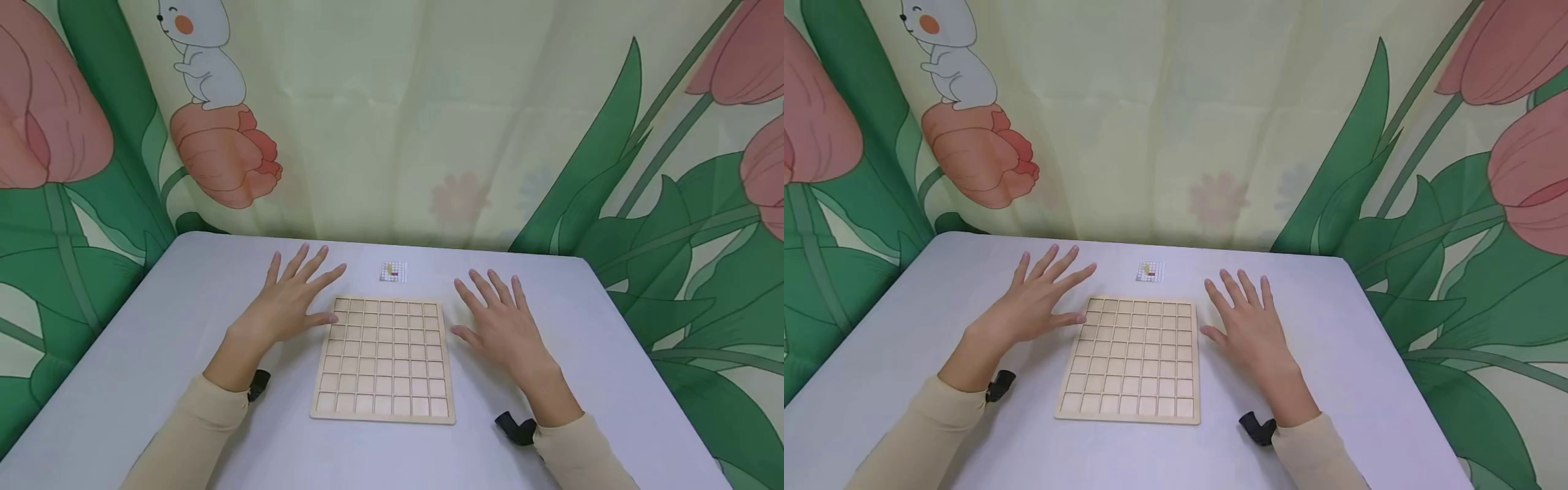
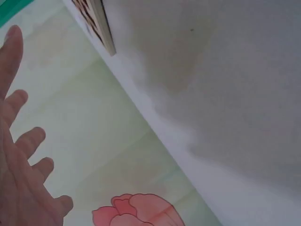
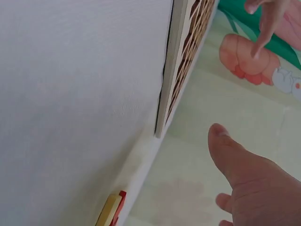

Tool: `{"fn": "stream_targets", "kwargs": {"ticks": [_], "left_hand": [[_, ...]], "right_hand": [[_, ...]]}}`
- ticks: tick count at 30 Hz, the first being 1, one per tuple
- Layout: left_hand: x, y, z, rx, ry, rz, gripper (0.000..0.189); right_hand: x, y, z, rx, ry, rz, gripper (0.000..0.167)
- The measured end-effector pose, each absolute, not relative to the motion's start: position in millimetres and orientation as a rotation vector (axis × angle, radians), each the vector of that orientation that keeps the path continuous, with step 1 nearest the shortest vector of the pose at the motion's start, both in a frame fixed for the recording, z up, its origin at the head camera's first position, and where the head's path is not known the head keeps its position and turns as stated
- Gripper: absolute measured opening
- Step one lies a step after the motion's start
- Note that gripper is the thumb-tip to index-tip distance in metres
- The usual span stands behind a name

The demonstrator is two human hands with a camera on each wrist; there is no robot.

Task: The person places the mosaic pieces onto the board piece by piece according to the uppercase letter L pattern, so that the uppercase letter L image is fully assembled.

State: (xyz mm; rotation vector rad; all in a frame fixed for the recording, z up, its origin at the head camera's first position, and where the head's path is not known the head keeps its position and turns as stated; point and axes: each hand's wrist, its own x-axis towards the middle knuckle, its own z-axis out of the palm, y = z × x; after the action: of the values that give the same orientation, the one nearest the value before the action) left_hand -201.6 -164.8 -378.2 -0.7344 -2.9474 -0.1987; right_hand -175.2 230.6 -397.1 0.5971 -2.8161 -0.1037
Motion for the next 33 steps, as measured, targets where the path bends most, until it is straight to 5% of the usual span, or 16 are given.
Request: {"fn": "stream_targets", "kwargs": {"ticks": [9,33], "left_hand": [[-212,-173,-388,-0.854,-3.047,-0.503,0.12],[-240,-172,-401,-0.902,-3.294,-0.512,0.114]], "right_hand": [[-170,255,-401,0.655,-2.946,0.077,0.077],[-173,335,-417,0.582,-3.064,0.598,0.085]]}}
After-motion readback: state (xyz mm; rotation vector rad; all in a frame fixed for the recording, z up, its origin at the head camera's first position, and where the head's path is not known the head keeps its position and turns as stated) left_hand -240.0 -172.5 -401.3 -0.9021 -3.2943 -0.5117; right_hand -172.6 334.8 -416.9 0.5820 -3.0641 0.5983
